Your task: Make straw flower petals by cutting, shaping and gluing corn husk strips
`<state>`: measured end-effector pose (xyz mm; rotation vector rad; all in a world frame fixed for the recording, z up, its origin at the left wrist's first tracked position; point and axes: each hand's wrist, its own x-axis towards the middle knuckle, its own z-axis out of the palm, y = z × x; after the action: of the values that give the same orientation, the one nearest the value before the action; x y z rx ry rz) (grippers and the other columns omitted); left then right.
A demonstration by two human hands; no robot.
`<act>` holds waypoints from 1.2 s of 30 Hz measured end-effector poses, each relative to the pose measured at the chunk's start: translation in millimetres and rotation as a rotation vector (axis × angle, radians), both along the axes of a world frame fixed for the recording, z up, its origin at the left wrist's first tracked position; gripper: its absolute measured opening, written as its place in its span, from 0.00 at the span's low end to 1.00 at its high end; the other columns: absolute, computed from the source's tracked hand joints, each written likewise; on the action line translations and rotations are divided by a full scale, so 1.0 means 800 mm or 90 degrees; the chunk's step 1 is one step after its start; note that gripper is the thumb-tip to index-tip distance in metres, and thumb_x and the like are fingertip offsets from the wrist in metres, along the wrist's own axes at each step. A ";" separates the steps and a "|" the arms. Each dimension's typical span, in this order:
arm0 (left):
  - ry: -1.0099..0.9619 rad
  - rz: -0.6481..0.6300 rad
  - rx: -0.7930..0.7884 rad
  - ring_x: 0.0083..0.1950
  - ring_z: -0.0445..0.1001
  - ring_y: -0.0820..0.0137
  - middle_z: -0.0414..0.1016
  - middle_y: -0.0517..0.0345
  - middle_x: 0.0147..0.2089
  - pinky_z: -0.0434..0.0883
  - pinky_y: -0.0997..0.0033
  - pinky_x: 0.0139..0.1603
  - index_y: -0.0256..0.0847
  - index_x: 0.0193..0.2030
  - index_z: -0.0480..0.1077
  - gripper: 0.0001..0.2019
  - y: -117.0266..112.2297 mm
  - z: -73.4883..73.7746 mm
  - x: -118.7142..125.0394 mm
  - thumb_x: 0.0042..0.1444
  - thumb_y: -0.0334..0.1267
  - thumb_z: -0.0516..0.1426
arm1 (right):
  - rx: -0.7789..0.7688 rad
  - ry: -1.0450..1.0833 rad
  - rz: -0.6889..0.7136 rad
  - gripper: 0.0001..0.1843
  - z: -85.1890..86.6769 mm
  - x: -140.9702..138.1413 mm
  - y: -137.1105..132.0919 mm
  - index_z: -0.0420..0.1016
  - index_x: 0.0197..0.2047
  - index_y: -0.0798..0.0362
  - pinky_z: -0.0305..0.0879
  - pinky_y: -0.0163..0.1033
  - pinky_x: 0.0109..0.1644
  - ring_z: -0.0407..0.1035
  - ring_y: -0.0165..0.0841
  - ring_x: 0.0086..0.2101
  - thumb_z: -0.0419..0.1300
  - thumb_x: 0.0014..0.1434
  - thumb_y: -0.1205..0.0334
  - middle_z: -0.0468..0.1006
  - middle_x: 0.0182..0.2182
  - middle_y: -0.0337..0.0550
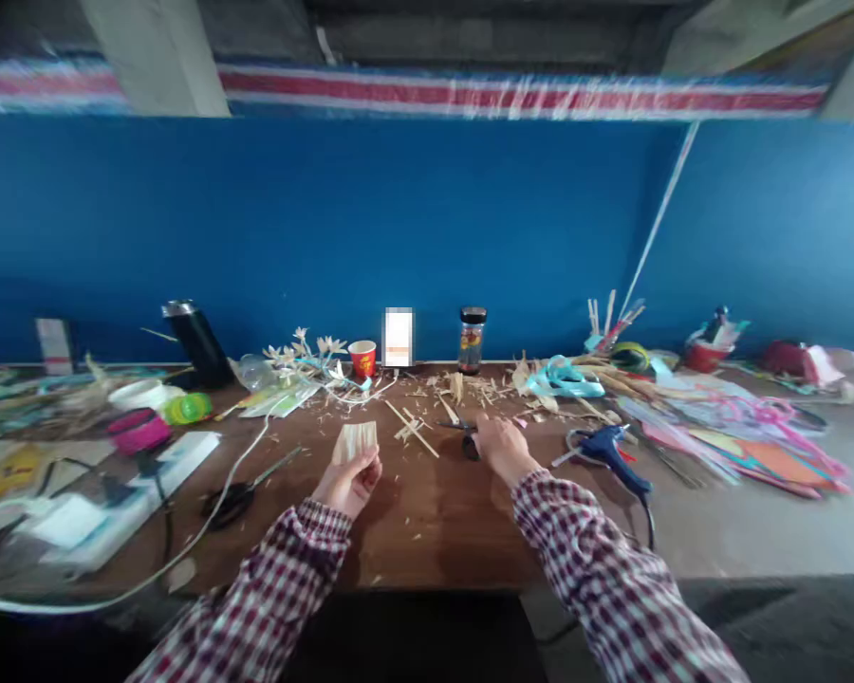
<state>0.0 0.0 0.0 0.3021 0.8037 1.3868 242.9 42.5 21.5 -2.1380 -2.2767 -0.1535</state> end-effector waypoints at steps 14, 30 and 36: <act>-0.039 0.024 0.016 0.20 0.71 0.80 0.73 0.58 0.19 0.72 0.85 0.24 0.32 0.25 0.73 0.07 -0.010 -0.008 -0.011 0.50 0.22 0.56 | -0.002 -0.003 0.031 0.12 -0.011 0.016 -0.011 0.73 0.39 0.59 0.55 0.41 0.46 0.65 0.43 0.44 0.54 0.56 0.62 0.73 0.40 0.57; -0.127 0.029 0.018 0.20 0.69 0.82 0.70 0.59 0.21 0.70 0.87 0.22 0.32 0.26 0.72 0.09 -0.006 -0.010 -0.015 0.54 0.24 0.54 | 0.037 0.064 0.070 0.05 -0.005 0.038 -0.055 0.66 0.35 0.53 0.54 0.37 0.35 0.67 0.38 0.35 0.55 0.52 0.64 0.74 0.30 0.44; -0.125 0.025 -0.016 0.21 0.70 0.81 0.72 0.58 0.23 0.71 0.86 0.22 0.33 0.27 0.71 0.09 -0.005 -0.006 -0.015 0.54 0.23 0.53 | 0.001 0.092 0.056 0.10 0.002 0.037 -0.067 0.68 0.40 0.55 0.56 0.40 0.38 0.69 0.41 0.37 0.54 0.52 0.69 0.75 0.32 0.49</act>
<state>-12.4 -4.4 -5.2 0.1291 0.6670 1.4184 272.4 -11.5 22.8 -1.9729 -2.2824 -0.0001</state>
